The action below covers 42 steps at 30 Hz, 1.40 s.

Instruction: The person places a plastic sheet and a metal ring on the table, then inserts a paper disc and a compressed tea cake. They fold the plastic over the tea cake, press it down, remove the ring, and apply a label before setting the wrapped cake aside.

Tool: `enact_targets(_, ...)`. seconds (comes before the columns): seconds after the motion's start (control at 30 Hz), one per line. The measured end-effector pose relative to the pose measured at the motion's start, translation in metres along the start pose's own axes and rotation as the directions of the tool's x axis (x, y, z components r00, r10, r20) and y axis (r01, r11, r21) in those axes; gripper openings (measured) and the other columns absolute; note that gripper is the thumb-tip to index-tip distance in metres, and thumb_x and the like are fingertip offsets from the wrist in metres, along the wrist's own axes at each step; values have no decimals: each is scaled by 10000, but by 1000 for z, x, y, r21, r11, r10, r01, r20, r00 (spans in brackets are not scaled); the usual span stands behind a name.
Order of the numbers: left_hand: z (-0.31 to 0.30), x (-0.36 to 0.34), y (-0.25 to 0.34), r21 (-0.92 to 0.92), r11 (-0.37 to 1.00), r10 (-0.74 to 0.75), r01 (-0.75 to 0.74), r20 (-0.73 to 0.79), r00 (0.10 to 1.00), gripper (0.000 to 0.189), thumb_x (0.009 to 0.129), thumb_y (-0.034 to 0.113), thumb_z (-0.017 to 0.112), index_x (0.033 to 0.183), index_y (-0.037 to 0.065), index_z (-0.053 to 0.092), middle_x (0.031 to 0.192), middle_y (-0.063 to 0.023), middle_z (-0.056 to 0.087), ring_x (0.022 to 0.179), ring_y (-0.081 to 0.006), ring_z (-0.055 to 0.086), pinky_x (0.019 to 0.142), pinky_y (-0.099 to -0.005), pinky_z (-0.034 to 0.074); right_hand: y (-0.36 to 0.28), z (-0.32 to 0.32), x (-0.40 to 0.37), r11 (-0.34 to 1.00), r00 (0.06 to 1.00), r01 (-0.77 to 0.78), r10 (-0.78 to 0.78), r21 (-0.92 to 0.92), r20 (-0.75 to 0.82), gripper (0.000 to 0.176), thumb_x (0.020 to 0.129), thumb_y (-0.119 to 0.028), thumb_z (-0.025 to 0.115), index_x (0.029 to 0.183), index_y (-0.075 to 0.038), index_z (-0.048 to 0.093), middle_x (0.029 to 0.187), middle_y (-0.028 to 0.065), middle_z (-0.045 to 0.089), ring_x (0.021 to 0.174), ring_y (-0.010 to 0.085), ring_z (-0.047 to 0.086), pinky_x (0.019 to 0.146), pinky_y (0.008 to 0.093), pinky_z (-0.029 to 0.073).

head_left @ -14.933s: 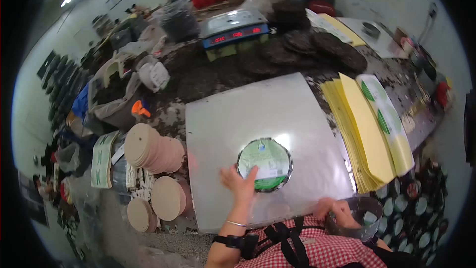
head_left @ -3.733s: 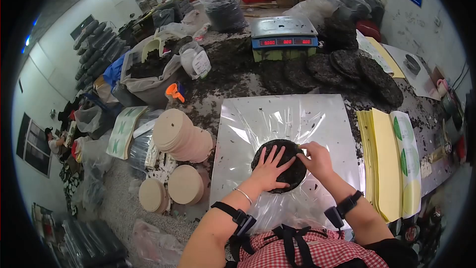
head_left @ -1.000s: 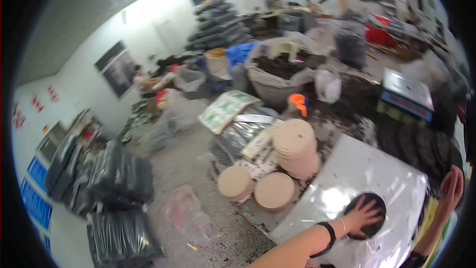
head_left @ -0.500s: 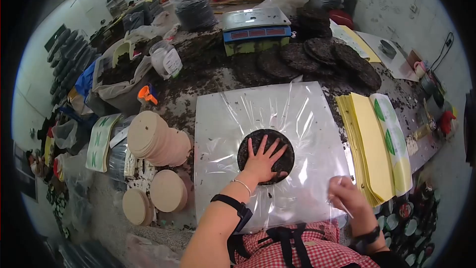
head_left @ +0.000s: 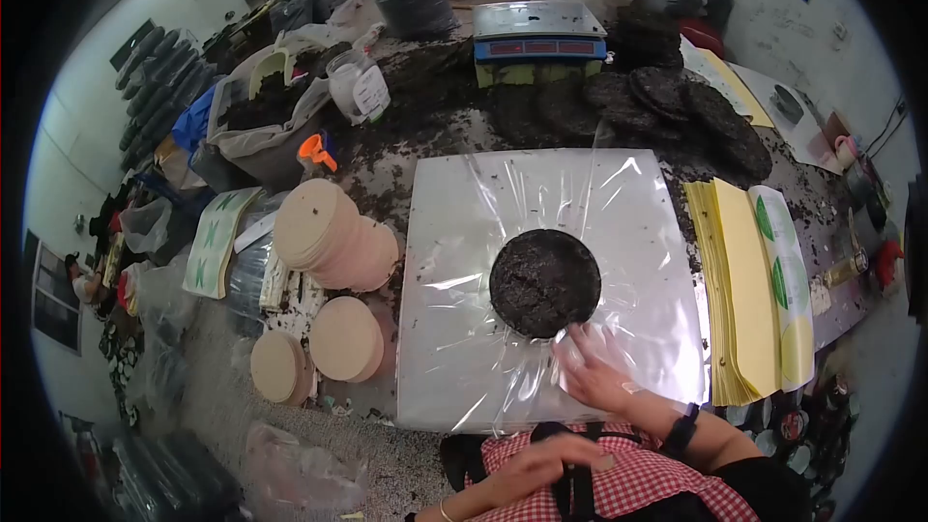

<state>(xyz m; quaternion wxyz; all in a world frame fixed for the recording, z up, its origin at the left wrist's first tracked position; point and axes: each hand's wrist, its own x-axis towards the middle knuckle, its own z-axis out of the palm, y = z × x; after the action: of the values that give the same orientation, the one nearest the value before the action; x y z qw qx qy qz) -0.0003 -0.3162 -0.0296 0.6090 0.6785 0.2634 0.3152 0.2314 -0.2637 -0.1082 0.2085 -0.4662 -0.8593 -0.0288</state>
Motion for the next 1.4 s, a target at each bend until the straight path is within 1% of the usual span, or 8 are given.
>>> enact_targets(0.37,-34,90,-60,839,521,309,158,-358,881,634,891,341,712,1379,-13,515,1446,-269,461,1299,-462,472,1079,-517,413,18,12,65,980,962,-173,146,99,232,346,737,-299,777,942,-81,603,956,105,625,944,289,618,1018,418,443)
enact_targets(0.57,-55,175,-74,697,481,-399,531,-365,841,306,844,240,737,1023,38,592,1159,-170,567,1032,-342,575,861,-416,514,31,-16,14,842,998,-42,66,538,-25,447,745,-229,819,1099,-23,641,1133,160,651,1114,343,614,999,457,472)
enact_targets(0.63,-43,173,-92,886,422,379,190,-363,851,246,822,221,762,835,28,610,963,-163,605,921,-332,621,791,-425,514,39,-15,1,639,651,-534,728,553,-213,641,711,-220,861,1256,-11,595,1186,157,644,1201,350,586,1050,444,443)
enact_targets(0.7,-48,176,-92,889,430,367,155,-329,870,234,821,208,769,826,26,622,848,-157,598,822,-358,636,760,-448,519,71,19,30,397,441,-572,887,717,-139,855,726,-213,873,1448,-8,464,1260,158,633,1275,339,541,1085,441,411)
enact_targets(0.8,-70,201,-86,624,581,-317,523,-418,851,229,935,248,595,909,30,662,958,-175,662,894,-383,670,769,-434,555,87,20,95,556,615,-490,766,672,-185,1003,745,-188,872,1561,-37,309,1289,154,636,1249,307,567,1086,415,416)
enact_targets(0.97,-44,193,-127,622,653,-193,431,-414,890,229,932,218,529,932,24,652,977,-211,674,899,-407,650,810,-447,533,48,7,114,531,900,-366,411,764,145,415,885,-53,679,1295,-8,638,1256,219,661,1190,333,627,1016,392,492)
enact_targets(1.17,-33,60,-39,841,524,-15,136,-150,989,555,858,241,731,1297,-62,575,1473,-264,463,1358,-414,453,1119,-499,390,41,26,108,914,949,-303,262,269,176,474,965,-162,572,1391,39,527,1379,243,582,1317,388,530,1153,469,381)
enact_targets(1.4,-116,114,-112,236,933,-110,272,-533,839,979,739,130,869,1536,-18,320,1465,-262,477,1391,-352,450,1195,-447,308,46,22,108,943,947,-238,172,234,270,508,973,-212,575,1411,37,510,1442,233,534,1361,377,491,1183,458,339)
